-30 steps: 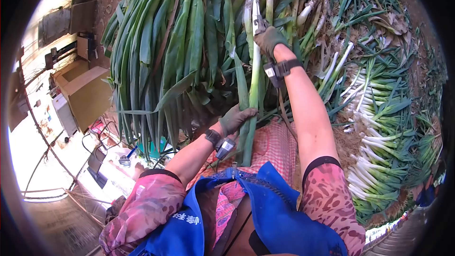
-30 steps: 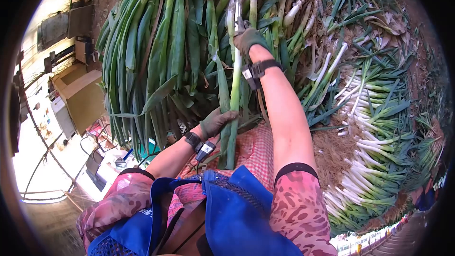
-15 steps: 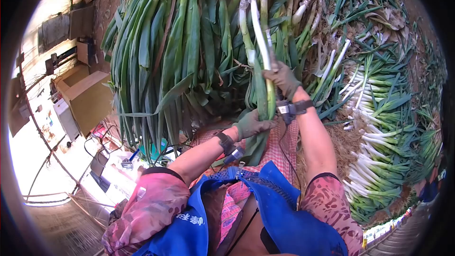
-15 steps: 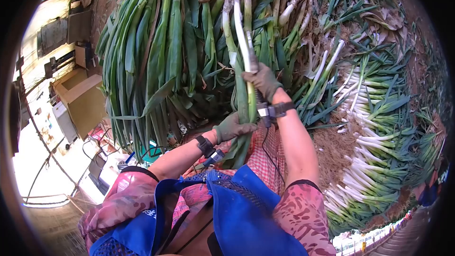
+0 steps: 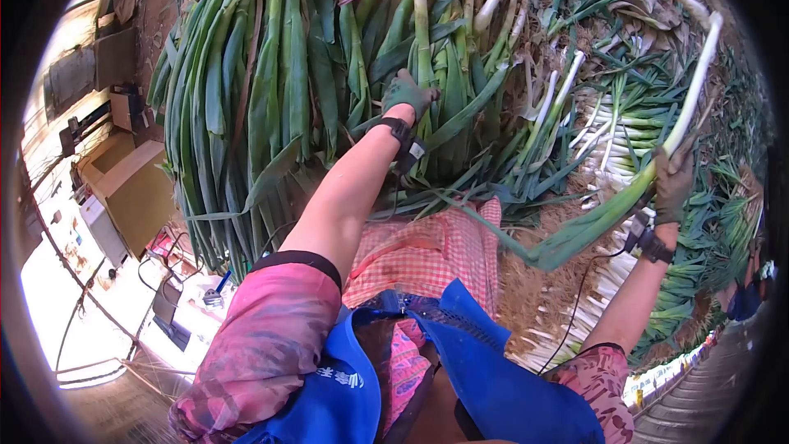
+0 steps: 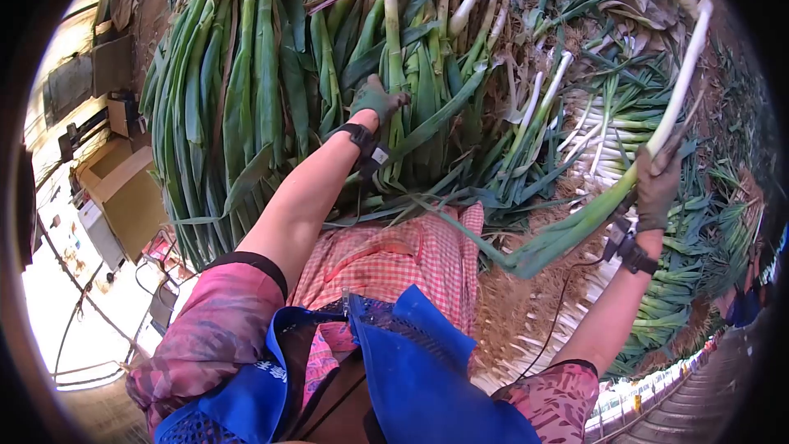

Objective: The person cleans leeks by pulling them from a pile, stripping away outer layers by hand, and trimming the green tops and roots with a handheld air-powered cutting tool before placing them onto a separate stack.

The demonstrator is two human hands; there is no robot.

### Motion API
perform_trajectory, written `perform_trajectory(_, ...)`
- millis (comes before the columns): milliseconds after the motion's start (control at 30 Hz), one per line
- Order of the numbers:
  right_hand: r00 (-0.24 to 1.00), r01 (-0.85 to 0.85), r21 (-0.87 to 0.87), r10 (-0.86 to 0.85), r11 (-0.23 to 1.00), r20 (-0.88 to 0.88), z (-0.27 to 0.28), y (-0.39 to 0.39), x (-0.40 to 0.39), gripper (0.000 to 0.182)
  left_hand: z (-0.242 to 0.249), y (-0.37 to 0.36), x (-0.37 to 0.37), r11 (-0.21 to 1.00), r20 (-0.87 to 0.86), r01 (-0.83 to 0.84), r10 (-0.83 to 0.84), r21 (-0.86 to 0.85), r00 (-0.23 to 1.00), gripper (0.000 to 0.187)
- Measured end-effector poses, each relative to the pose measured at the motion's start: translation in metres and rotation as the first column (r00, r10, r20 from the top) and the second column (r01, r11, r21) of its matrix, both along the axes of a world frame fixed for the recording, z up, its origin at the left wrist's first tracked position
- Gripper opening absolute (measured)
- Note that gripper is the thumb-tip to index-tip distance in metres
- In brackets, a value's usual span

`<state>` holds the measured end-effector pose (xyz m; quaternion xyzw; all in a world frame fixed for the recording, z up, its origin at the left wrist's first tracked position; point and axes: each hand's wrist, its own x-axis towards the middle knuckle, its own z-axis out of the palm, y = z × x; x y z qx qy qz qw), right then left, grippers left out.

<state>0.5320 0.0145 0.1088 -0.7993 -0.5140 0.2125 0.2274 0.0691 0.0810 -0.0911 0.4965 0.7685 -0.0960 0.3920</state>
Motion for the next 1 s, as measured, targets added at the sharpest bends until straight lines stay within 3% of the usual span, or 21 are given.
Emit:
perform_trajectory(67, 0.996, 0.034, -0.063, -0.039, 0.997, -0.081, -0.035, -0.036, -0.005, 0.055, -0.01, 0.003, 0.009, 0.994, -0.041, -0.036, 0.032, -0.108, 0.999, 0.072)
perform_trajectory(100, 0.998, 0.064, -0.237, -0.057, 0.97, 0.037, -0.052, -0.056, -0.01, 0.055, -0.013, 0.003, 0.009, 0.992, -0.04, -0.057, 0.052, -0.114, 0.998, 0.073)
perform_trajectory(133, 0.999, 0.003, -0.286, 0.009, 0.958, 0.038, -0.072, -0.073, -0.025, 0.051, -0.017, 0.003, 0.007, 0.99, -0.042, -0.079, 0.074, -0.118, 0.996, 0.074)
perform_trajectory(167, 0.997, 0.047, -0.523, -0.006, 0.851, 0.081, -0.083, -0.082, -0.046, 0.042, -0.021, 0.002, 0.001, 0.996, -0.014, -0.036, 0.035, -0.083, 0.999, 0.075)
perform_trajectory(200, 0.991, -0.097, -0.47, 0.129, 0.877, 0.036, -0.101, -0.098, -0.062, 0.038, -0.023, 0.002, -0.008, 0.991, 0.07, -0.035, 0.044, -0.126, 0.997, 0.072)
perform_trajectory(267, 0.997, -0.081, -0.666, 0.073, 0.741, -0.041, -0.111, -0.106, -0.114, 0.039, -0.027, 0.001, -0.026, 0.978, 0.235, -0.013, 0.063, -0.209, 0.97, 0.067)
perform_trajectory(300, 0.984, -0.173, -0.627, 0.112, 0.76, -0.137, -0.095, -0.098, -0.147, 0.041, -0.029, -0.009, -0.034, 0.983, 0.268, -0.052, 0.098, -0.174, 0.958, 0.059)
perform_trajectory(333, 0.956, -0.254, -0.587, 0.108, 0.768, -0.273, -0.113, -0.109, -0.158, 0.046, -0.026, -0.021, -0.04, 0.981, 0.357, -0.088, 0.145, -0.17, 0.923, 0.056)
perform_trajectory(367, 0.921, -0.255, -0.497, 0.051, 0.829, -0.387, -0.108, -0.104, -0.184, 0.049, -0.02, -0.032, -0.046, 0.978, 0.443, -0.127, 0.19, -0.167, 0.876, 0.054)
perform_trajectory(400, 0.881, -0.282, -0.517, 0.005, 0.808, -0.473, -0.115, -0.103, -0.204, 0.048, -0.012, -0.04, -0.053, 0.972, 0.524, -0.166, 0.229, -0.165, 0.82, 0.051)
perform_trajectory(433, 0.862, -0.324, -0.51, 0.026, 0.797, -0.506, -0.106, -0.094, -0.227, 0.047, -0.002, -0.05, -0.063, 0.978, 0.6, -0.138, 0.206, -0.157, 0.773, 0.048)
perform_trajectory(467, 0.802, -0.342, -0.443, 0.012, 0.828, -0.597, -0.109, -0.095, -0.249, 0.034, 0.007, -0.06, -0.073, 0.983, 0.673, -0.111, 0.181, -0.147, 0.717, 0.045)
perform_trajectory(533, 0.759, -0.461, -0.455, 0.073, 0.762, -0.647, -0.074, -0.067, -0.289, 0.041, 0.02, -0.07, -0.082, 0.947, 0.71, -0.143, 0.311, -0.288, 0.632, 0.04)
perform_trajectory(567, 0.744, -0.48, -0.387, 0.132, 0.788, -0.655, -0.072, -0.064, -0.308, 0.042, 0.027, -0.073, -0.085, 0.879, 0.657, -0.201, 0.46, -0.432, 0.598, 0.039)
perform_trajectory(633, 0.785, -0.533, -0.511, 0.17, 0.674, -0.595, -0.085, -0.06, -0.337, 0.041, 0.069, -0.065, -0.082, 0.684, 0.523, -0.291, 0.711, -0.669, 0.469, 0.039)
perform_trajectory(767, 0.788, -0.587, -0.569, 0.246, 0.576, -0.564, -0.078, -0.062, -0.353, 0.044, 0.05, -0.084, -0.1, 0.646, 0.58, -0.33, 0.763, -0.688, 0.284, 0.034)
perform_trajectory(867, 0.793, -0.588, -0.598, 0.24, 0.545, -0.561, -0.062, -0.066, -0.355, 0.044, 0.063, -0.09, -0.096, 0.704, 0.599, -0.382, 0.71, -0.599, 0.369, 0.023)
perform_trajectory(1000, 0.823, -0.561, -0.62, 0.285, 0.549, -0.492, -0.075, -0.052, -0.371, 0.043, 0.039, -0.112, -0.097, 0.688, 0.673, -0.432, 0.707, -0.583, 0.216, 0.033)
